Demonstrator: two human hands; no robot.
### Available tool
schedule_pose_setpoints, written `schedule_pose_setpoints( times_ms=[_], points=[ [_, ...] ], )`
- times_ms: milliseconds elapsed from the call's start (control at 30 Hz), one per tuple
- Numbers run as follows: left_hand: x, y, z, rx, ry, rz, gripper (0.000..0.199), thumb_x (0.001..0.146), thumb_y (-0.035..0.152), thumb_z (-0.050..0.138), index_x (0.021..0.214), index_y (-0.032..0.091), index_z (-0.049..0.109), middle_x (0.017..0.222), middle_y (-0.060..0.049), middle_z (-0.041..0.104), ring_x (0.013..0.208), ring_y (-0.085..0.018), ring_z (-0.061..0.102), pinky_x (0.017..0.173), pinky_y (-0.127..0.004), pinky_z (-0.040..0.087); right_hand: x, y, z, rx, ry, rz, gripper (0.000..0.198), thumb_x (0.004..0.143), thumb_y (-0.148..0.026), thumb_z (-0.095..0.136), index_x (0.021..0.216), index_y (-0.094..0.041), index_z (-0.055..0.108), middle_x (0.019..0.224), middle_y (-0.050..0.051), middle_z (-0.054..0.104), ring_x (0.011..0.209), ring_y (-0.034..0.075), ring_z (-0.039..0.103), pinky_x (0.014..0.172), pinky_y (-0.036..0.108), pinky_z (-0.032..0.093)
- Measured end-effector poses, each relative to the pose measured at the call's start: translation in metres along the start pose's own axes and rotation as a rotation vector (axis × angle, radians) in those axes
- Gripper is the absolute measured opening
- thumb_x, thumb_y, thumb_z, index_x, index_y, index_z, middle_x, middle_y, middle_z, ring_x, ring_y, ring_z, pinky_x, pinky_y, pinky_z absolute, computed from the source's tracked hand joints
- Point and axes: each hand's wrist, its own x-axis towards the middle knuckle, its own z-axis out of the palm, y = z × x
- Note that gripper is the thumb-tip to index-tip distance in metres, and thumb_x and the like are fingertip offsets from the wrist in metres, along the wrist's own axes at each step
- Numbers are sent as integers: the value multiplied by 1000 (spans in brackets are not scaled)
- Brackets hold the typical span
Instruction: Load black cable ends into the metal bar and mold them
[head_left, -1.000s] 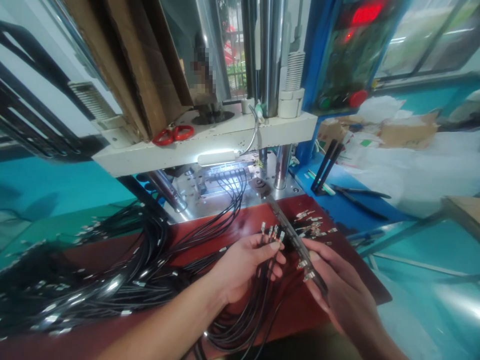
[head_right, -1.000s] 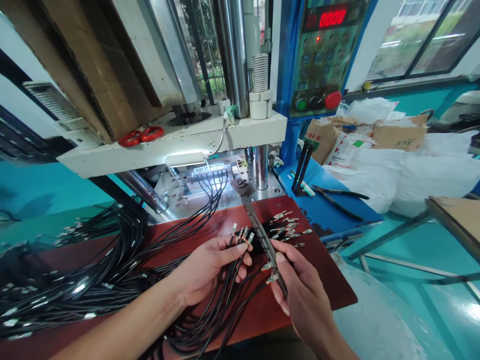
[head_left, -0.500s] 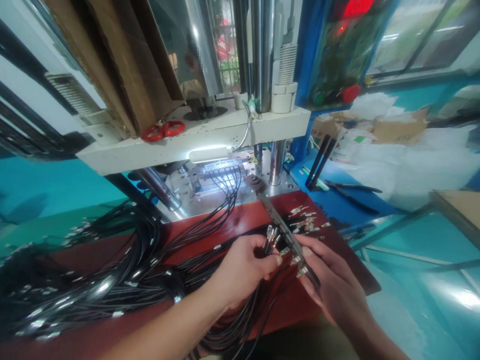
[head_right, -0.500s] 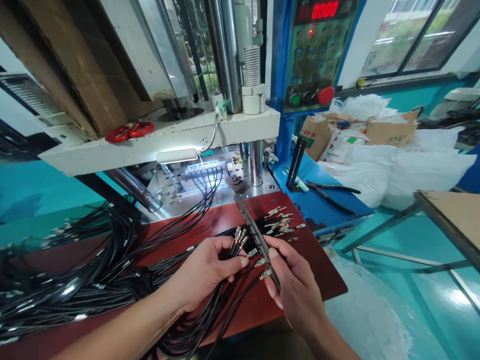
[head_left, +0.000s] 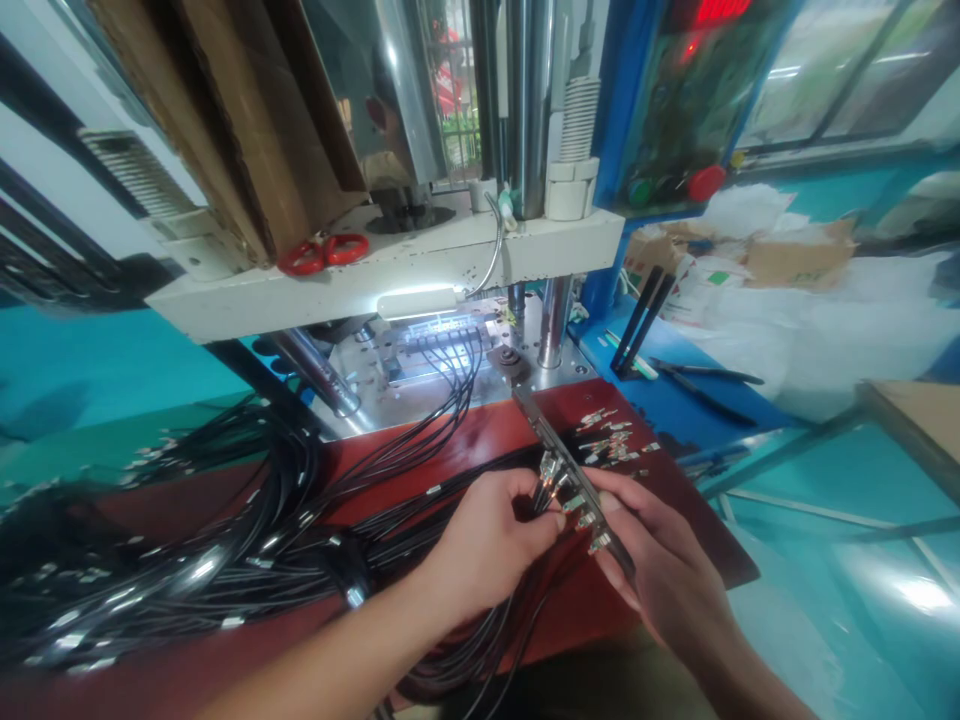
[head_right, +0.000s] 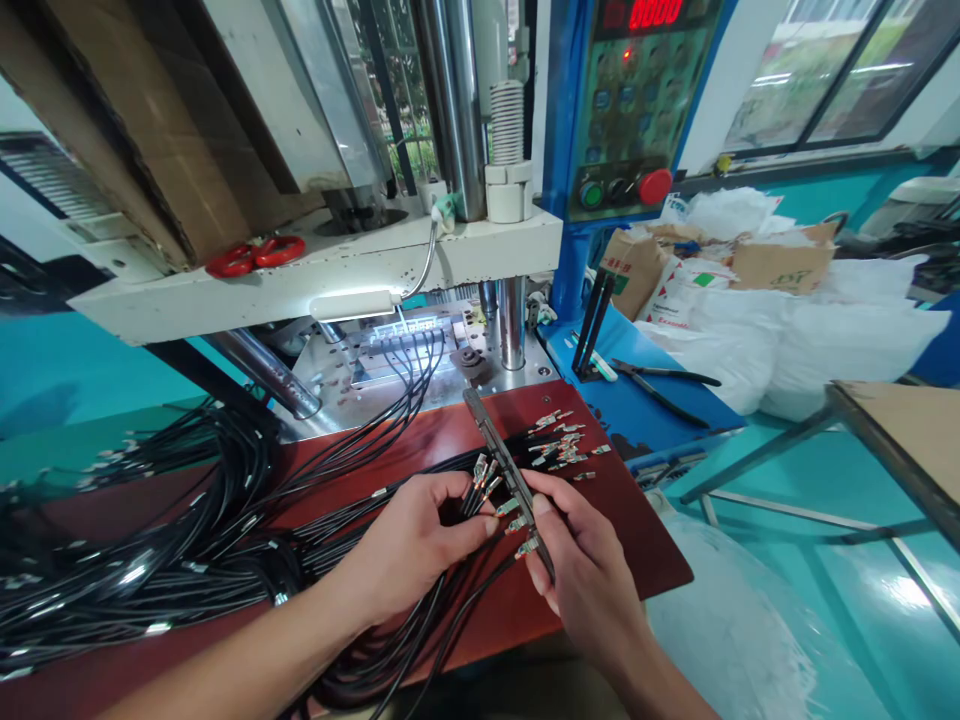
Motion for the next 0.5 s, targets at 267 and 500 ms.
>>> schedule_pose_setpoints(
  times_ms=[267,500],
  points=[
    [-2,3,-1,75,13,9,17,81,26,58,85,14,69,81,-3,67,76,-18,57,71,-26,42,1,1,-1,14,-23,14,51,71,-54,72,116,-32,67,90,1,66,66,12,57,50,16,48],
    [-4,7,-1,97,44,38,15,80,25,59,80,15,70,77,-2,67,69,-16,54,65,-24,40,-1,0,3,41,19,-4,47,68,-51,74,110,-31,70,97,2,67,62,11,55,46,16,45]
  ],
)
